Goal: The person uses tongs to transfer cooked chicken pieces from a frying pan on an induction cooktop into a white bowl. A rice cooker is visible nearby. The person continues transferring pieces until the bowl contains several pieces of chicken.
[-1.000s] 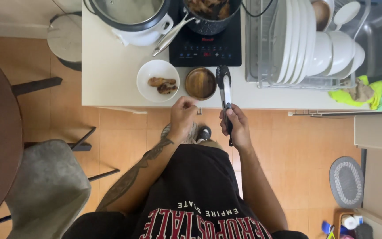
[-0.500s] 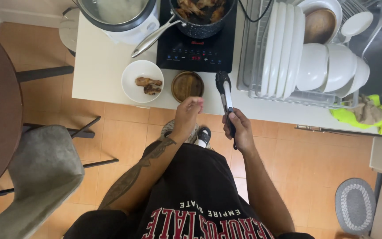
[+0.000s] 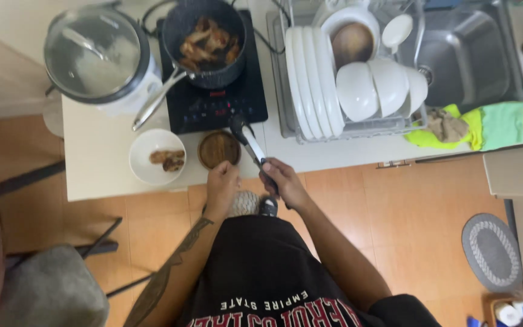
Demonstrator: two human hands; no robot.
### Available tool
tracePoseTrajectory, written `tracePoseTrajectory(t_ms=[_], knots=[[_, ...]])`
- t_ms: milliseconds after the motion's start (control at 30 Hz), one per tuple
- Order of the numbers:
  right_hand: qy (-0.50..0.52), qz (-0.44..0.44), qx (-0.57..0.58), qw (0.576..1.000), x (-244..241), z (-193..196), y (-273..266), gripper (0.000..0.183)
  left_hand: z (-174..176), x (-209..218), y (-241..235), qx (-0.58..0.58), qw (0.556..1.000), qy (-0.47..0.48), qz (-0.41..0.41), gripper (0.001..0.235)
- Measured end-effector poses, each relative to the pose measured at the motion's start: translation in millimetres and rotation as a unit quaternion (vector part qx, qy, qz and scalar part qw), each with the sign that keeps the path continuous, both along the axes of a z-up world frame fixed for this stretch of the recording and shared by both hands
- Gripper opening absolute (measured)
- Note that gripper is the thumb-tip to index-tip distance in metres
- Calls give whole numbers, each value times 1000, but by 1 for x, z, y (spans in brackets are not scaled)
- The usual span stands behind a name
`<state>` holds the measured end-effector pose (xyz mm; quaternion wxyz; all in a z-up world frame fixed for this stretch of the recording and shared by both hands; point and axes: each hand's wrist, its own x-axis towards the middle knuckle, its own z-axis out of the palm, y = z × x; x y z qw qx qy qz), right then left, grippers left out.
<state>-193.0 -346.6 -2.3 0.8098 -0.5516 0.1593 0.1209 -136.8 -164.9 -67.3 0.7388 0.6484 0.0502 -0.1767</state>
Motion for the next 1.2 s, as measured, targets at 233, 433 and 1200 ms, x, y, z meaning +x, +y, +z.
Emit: tracePoseTrajectory(t_ms=[233, 433, 1200], knots=[[-26, 3, 1, 1000, 7, 13, 42, 27, 16, 9, 35, 4, 1000, 22, 15, 8], [-58, -36, -30, 997, 35, 21, 69, 37, 41, 14, 58, -1, 968, 144, -206, 21], [-90, -85, 114, 986, 74, 17, 90, 35, 4, 2, 56, -136, 960, 50, -241, 29]])
